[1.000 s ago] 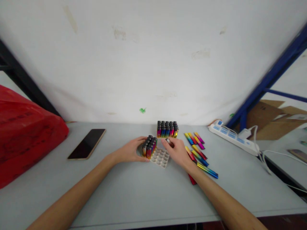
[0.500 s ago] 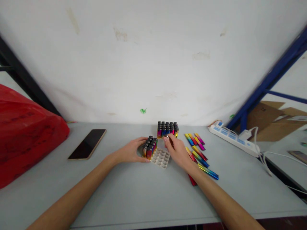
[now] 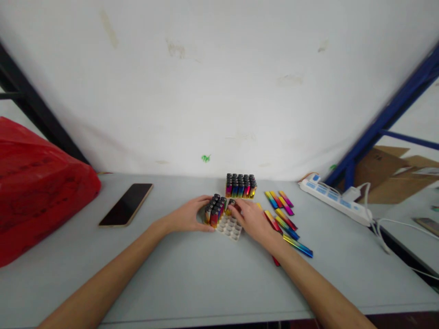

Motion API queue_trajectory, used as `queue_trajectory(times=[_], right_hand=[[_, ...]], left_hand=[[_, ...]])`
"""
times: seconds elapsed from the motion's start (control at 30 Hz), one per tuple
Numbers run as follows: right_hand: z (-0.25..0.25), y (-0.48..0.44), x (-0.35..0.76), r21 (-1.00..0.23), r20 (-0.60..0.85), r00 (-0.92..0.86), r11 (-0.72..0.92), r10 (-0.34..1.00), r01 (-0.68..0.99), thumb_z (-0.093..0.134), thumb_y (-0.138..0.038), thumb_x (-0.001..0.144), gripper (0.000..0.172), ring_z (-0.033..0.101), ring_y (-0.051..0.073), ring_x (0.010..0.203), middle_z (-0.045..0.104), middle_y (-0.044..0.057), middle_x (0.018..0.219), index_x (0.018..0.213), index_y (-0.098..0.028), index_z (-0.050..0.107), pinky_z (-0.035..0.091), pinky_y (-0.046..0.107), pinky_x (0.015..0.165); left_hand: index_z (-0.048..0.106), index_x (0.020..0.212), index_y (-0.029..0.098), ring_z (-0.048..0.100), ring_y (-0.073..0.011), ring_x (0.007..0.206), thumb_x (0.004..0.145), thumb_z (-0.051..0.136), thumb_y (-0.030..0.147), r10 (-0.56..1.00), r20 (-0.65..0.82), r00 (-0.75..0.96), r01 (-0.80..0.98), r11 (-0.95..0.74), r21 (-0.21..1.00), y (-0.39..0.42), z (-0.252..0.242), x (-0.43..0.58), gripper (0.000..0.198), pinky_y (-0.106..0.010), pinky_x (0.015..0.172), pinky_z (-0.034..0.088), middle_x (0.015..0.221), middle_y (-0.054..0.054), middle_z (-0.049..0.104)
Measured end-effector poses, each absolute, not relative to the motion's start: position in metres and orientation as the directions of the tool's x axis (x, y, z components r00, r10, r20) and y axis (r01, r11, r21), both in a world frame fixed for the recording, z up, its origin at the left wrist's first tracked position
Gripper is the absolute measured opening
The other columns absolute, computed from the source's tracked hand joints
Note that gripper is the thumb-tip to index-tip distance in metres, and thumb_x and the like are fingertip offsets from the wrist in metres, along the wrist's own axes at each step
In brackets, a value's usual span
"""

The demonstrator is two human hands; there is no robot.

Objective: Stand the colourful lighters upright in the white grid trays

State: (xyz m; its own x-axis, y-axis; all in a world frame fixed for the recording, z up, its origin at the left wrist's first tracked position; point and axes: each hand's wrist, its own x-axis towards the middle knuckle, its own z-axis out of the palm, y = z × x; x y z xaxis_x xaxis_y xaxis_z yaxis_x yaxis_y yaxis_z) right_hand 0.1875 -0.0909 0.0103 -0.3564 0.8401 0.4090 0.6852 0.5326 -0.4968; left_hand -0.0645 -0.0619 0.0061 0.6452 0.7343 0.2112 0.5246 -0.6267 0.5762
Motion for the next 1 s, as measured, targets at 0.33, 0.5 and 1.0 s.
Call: queue_trajectory(times=[0.33, 0.5, 1.0], right_hand=[[0.026, -0.096, 0.195, -0.349, 0.344, -0.397, 0.508, 0.851, 0.788, 0.041, -0.045, 0.104, 0.034, 0.064, 0.021, 0.082, 0.071, 0.009, 0.093, 0.096, -0.022, 0.065, 0.038, 0.03, 0.071], [0.033, -0.081, 0.225, -0.235, 0.341, -0.221, 0.31, 0.914, 0.921, 0.036, -0.037, 0.106, 0.033, 0.065, 0.021, 0.074, 0.072, 0.009, 0.084, 0.097, -0.02, 0.064, 0.036, 0.03, 0.066], [0.026, -0.075, 0.241, -0.198, 0.05, -0.254, 0.259, 0.966, 0.945, 0.054, -0.038, 0.096, 0.027, 0.066, 0.024, 0.091, 0.072, 0.013, 0.1, 0.101, -0.016, 0.069, 0.041, 0.03, 0.078]], left_hand=[[0.056, 0.138, 0.02, 0.052, -0.0335, 0.133, 0.068, 0.085, 0.053, 0.729, 0.207, 0.653, 0.533, -0.636, 0.558, -0.061, 0.006, -0.065, 0.082, -0.045, 0.117, 0.038, 0.145, -0.012, 0.055], [0.055, 0.139, 0.019, 0.05, -0.0354, 0.135, 0.067, 0.083, 0.06, 0.738, 0.185, 0.649, 0.562, -0.629, 0.537, -0.06, 0.004, -0.067, 0.087, -0.047, 0.118, 0.037, 0.148, -0.015, 0.052], [0.057, 0.139, 0.021, 0.053, -0.0368, 0.133, 0.064, 0.084, 0.061, 0.758, 0.221, 0.614, 0.569, -0.619, 0.542, -0.06, -0.001, -0.067, 0.09, -0.049, 0.117, 0.038, 0.148, -0.013, 0.054]])
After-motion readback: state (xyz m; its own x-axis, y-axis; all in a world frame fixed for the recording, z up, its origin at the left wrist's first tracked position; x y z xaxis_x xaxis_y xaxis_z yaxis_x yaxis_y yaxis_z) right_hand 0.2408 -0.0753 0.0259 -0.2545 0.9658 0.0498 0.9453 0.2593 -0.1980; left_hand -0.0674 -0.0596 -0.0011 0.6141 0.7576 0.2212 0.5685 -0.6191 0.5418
